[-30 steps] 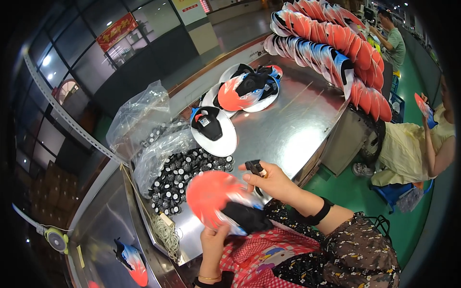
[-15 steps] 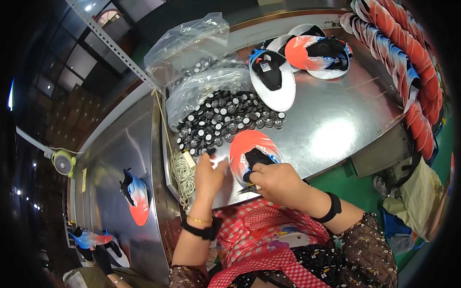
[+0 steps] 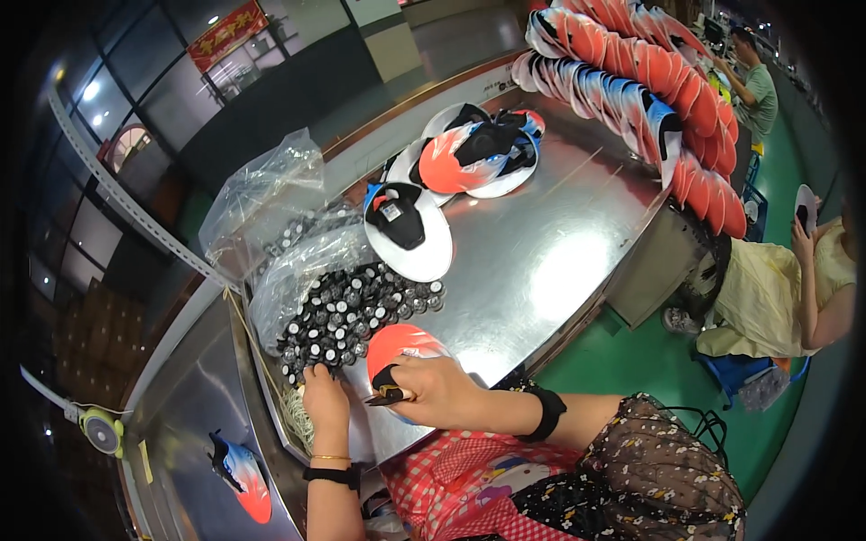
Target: Attaching straps and buckles to shoe upper components at a shoe factory workstation.
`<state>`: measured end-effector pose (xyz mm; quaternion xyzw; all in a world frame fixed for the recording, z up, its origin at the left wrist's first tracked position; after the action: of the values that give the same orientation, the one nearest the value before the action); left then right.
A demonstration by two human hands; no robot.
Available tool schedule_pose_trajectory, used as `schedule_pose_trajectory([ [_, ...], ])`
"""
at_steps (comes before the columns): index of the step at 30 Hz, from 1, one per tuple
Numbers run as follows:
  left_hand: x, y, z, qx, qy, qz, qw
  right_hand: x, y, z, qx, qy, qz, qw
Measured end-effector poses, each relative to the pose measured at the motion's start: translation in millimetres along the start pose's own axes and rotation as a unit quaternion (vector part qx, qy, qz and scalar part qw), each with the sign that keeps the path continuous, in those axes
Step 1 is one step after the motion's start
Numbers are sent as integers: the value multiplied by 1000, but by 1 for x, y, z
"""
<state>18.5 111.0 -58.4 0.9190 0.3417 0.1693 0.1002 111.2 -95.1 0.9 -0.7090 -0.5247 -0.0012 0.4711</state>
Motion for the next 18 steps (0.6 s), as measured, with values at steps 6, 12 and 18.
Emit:
schedule_pose_trajectory([
  [6, 12, -1, -3, 39, -46, 24, 998, 5, -3, -5, 236, 45, 154, 959],
  [12, 9, -1, -5, 46, -48, 16, 998, -8, 7, -6, 329, 40, 219, 918],
  [18, -25, 6, -18, -470, -64, -175, 863, -23, 16, -13, 81, 58, 184, 978],
])
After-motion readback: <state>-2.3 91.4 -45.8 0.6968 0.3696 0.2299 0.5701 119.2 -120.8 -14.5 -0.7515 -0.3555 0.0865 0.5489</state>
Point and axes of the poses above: each hand's wrist, its own x-axis towards the middle knuckle, its own z-axis out of the palm, y = z × x, the point moved 3 cm from there along x, towards the middle knuckle, and after that the axes turned 11 degrees about -x, right-handed, at the moved point
